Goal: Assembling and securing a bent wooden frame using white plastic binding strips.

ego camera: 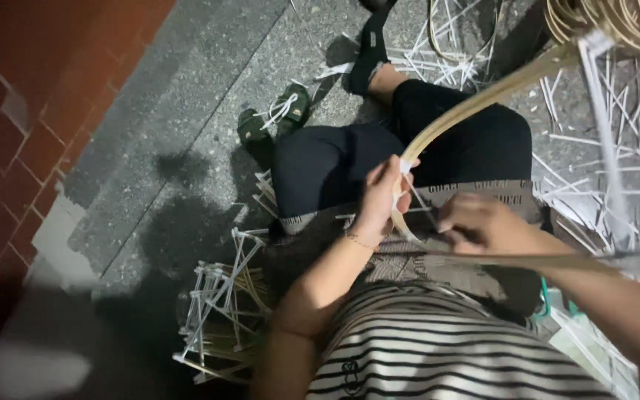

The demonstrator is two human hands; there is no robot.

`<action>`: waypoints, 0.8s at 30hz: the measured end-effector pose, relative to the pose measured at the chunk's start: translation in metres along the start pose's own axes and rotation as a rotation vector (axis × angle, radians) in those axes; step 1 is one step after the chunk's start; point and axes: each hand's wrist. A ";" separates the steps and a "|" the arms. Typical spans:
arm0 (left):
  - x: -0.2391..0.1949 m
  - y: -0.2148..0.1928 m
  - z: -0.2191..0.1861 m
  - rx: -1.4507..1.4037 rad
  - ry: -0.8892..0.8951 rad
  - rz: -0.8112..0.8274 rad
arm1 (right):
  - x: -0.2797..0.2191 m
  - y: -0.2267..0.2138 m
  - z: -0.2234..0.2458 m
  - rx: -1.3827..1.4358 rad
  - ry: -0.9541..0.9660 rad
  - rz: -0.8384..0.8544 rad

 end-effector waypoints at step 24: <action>0.012 0.020 -0.045 0.245 -0.185 0.189 | 0.004 0.124 -0.007 1.468 0.581 -0.405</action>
Point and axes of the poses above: each hand's wrist, its own x-axis towards the middle knuckle, its own y-axis out of the palm, z = x × y, and after that the axes turned 14 degrees about y, right-handed
